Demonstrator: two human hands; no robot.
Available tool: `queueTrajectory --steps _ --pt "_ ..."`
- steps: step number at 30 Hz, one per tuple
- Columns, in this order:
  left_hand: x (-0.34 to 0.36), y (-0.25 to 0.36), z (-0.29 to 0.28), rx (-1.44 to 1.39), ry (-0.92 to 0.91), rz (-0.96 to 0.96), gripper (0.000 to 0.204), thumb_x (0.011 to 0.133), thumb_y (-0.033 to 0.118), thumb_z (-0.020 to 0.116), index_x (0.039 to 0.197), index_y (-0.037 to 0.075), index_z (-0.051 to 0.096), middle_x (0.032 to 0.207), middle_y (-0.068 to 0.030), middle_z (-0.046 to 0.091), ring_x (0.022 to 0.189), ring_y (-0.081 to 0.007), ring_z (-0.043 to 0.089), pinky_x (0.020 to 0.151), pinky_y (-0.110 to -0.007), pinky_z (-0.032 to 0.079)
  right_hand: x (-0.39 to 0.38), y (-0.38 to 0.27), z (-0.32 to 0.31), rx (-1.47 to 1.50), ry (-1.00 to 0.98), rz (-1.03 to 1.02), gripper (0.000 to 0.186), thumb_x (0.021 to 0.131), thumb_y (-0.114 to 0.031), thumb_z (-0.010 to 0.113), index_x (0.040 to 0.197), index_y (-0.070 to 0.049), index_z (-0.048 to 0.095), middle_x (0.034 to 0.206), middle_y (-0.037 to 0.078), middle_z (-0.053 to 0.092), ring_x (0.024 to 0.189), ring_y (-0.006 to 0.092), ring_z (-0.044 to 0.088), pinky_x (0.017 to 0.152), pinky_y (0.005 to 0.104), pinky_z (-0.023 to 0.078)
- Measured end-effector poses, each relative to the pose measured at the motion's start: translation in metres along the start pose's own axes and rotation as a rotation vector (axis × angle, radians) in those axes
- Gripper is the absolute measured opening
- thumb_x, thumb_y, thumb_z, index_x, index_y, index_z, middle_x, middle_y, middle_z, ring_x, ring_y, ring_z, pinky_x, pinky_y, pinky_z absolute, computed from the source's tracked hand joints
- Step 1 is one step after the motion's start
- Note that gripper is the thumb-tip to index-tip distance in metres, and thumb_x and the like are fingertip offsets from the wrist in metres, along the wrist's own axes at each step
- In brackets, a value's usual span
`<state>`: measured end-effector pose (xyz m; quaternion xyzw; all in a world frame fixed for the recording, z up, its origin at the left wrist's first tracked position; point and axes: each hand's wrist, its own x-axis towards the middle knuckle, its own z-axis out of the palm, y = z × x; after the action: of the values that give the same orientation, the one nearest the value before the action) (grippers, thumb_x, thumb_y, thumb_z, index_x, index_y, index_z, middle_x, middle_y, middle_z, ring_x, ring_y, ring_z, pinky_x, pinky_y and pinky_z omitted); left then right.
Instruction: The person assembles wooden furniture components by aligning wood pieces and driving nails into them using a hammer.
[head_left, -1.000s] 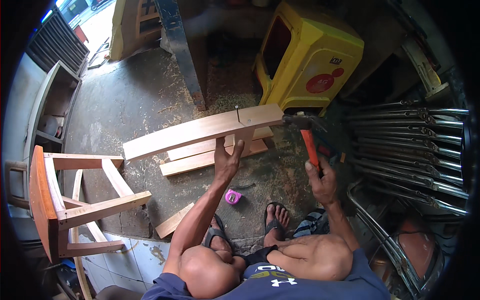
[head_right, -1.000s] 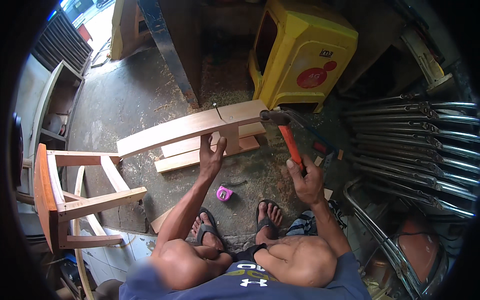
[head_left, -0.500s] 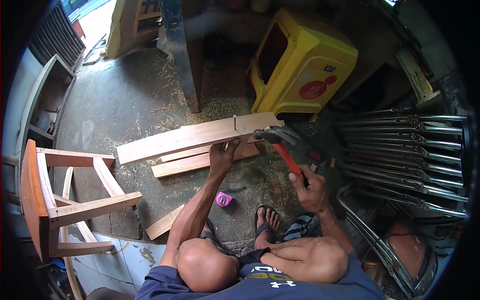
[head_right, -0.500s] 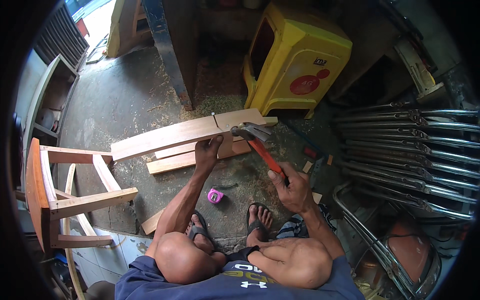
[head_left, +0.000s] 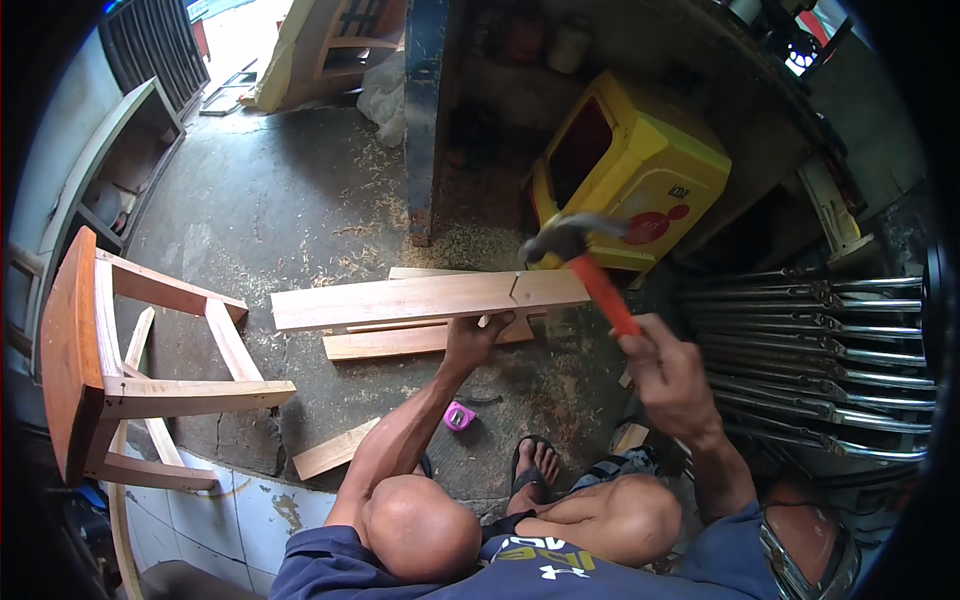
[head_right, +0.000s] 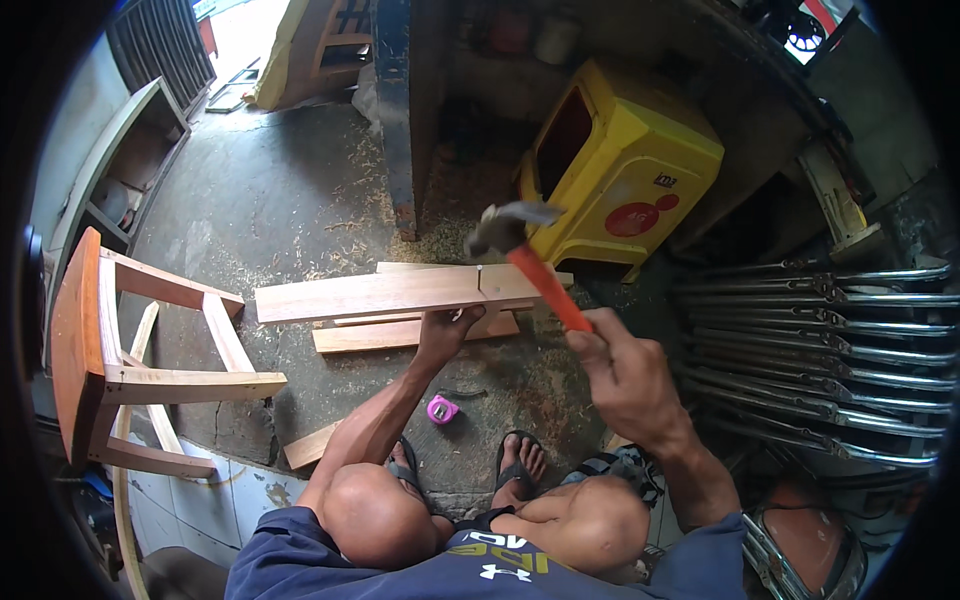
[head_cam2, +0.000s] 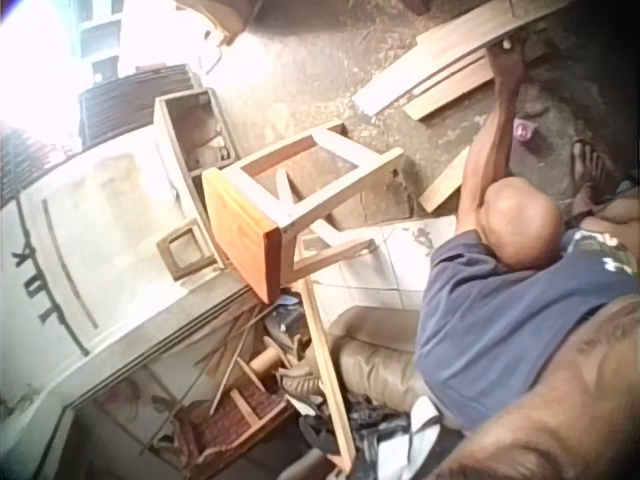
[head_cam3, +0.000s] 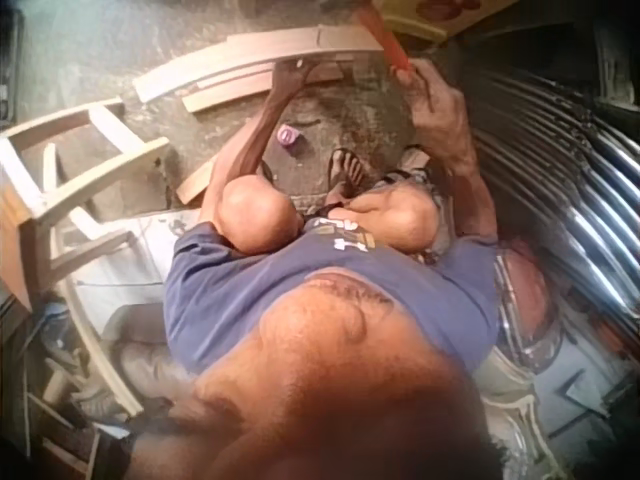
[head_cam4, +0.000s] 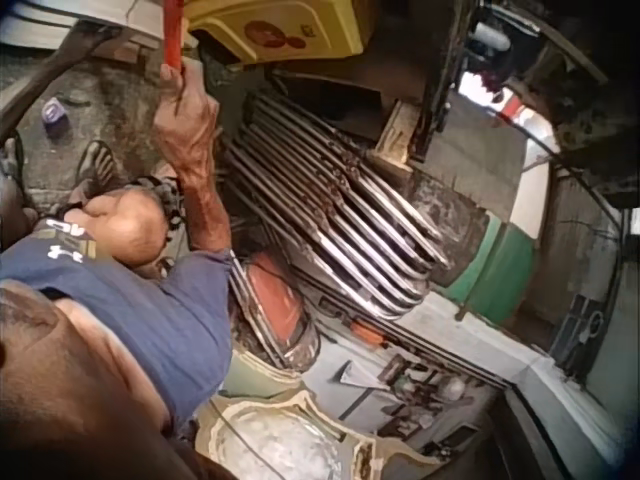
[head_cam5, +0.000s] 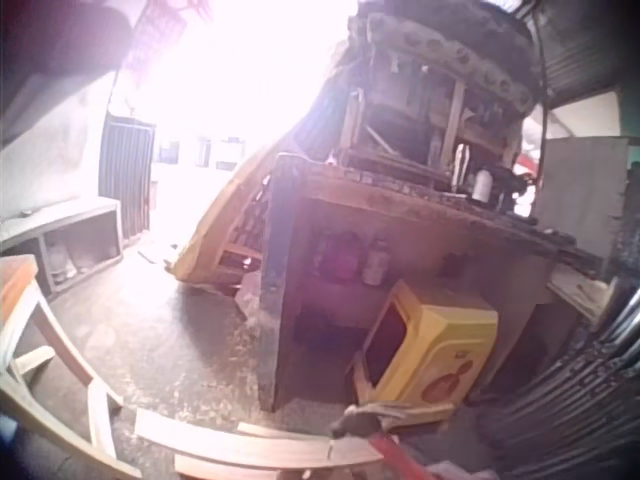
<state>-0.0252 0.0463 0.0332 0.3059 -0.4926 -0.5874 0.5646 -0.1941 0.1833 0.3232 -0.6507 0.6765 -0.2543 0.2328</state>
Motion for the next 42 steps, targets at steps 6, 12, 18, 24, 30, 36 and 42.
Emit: queueTrajectory --steps 6,12,18,24,30,36,42 --pt "-0.003 -0.016 0.006 0.040 -0.053 -0.042 0.030 0.088 0.016 0.083 0.113 0.003 0.074 0.103 -0.0072 0.076 0.100 -0.0179 0.068 0.091 -0.035 0.051 0.025 -0.020 0.001 0.880 0.466 -0.680 0.040 0.111 -0.049 0.039 0.117 -0.012 0.050 0.068 0.000 0.042 0.043 0.0143 0.034 0.039 0.0292 0.028" --pt "0.002 -0.005 -0.001 0.133 -0.029 -0.003 0.029 0.088 0.019 0.082 0.112 0.004 0.076 0.100 -0.0087 0.077 0.097 -0.0203 0.070 0.090 -0.037 0.052 0.004 -0.008 0.004 -0.050 -0.002 0.111 0.038 0.112 -0.035 0.046 0.103 0.001 0.053 0.063 0.014 0.054 0.054 0.0209 0.060 0.052 0.0405 0.044" --pt "-0.004 -0.006 0.011 0.052 -0.029 -0.073 0.028 0.085 0.017 0.084 0.110 0.004 0.077 0.100 -0.0092 0.078 0.100 -0.0201 0.071 0.091 -0.037 0.053 -0.002 0.032 0.038 -0.077 0.096 -0.017 0.034 0.111 -0.033 0.050 0.102 -0.001 0.053 0.062 0.011 0.054 0.054 0.0169 0.058 0.052 0.0381 0.044" --pt "-0.006 -0.003 0.001 -0.005 -0.043 -0.056 0.030 0.085 0.018 0.085 0.111 0.005 0.076 0.106 -0.0081 0.078 0.104 -0.0188 0.071 0.090 -0.035 0.053 -0.029 -0.018 -0.040 0.836 0.398 -0.274 0.041 0.111 -0.044 0.045 0.091 -0.008 0.051 0.064 -0.003 0.041 0.048 0.0062 0.037 0.046 0.0207 0.034" --pt "-0.002 -0.005 0.004 0.128 -0.036 0.049 0.028 0.084 0.015 0.086 0.108 0.006 0.077 0.098 -0.0042 0.075 0.095 -0.0182 0.069 0.086 -0.036 0.052 -0.004 0.031 0.032 -0.139 0.298 -0.219 0.034 0.111 -0.032 0.047 0.090 -0.006 0.053 0.059 0.000 0.048 0.051 0.0105 0.047 0.048 0.0298 0.039" --pt "-0.012 0.001 0.002 0.001 -0.059 -0.053 0.029 0.086 0.016 0.084 0.111 0.004 0.076 0.104 -0.0068 0.077 0.099 -0.0181 0.070 0.090 -0.036 0.054 -0.009 0.032 0.044 -0.167 0.228 -0.150 0.022 0.109 -0.023 0.054 0.103 -0.002 0.050 0.058 0.015 0.048 0.053 0.0383 0.062 0.048 0.0358 0.044" --pt "-0.017 0.001 -0.004 0.039 -0.008 0.070 0.026 0.087 0.016 0.084 0.110 0.006 0.077 0.102 -0.0060 0.078 0.097 -0.0175 0.070 0.088 -0.037 0.054 -0.015 -0.029 0.012 0.320 0.306 0.000 0.032 0.109 -0.033 0.053 0.093 -0.005 0.049 0.061 0.001 0.040 0.047 0.0084 0.036 0.042 0.0234 0.031"
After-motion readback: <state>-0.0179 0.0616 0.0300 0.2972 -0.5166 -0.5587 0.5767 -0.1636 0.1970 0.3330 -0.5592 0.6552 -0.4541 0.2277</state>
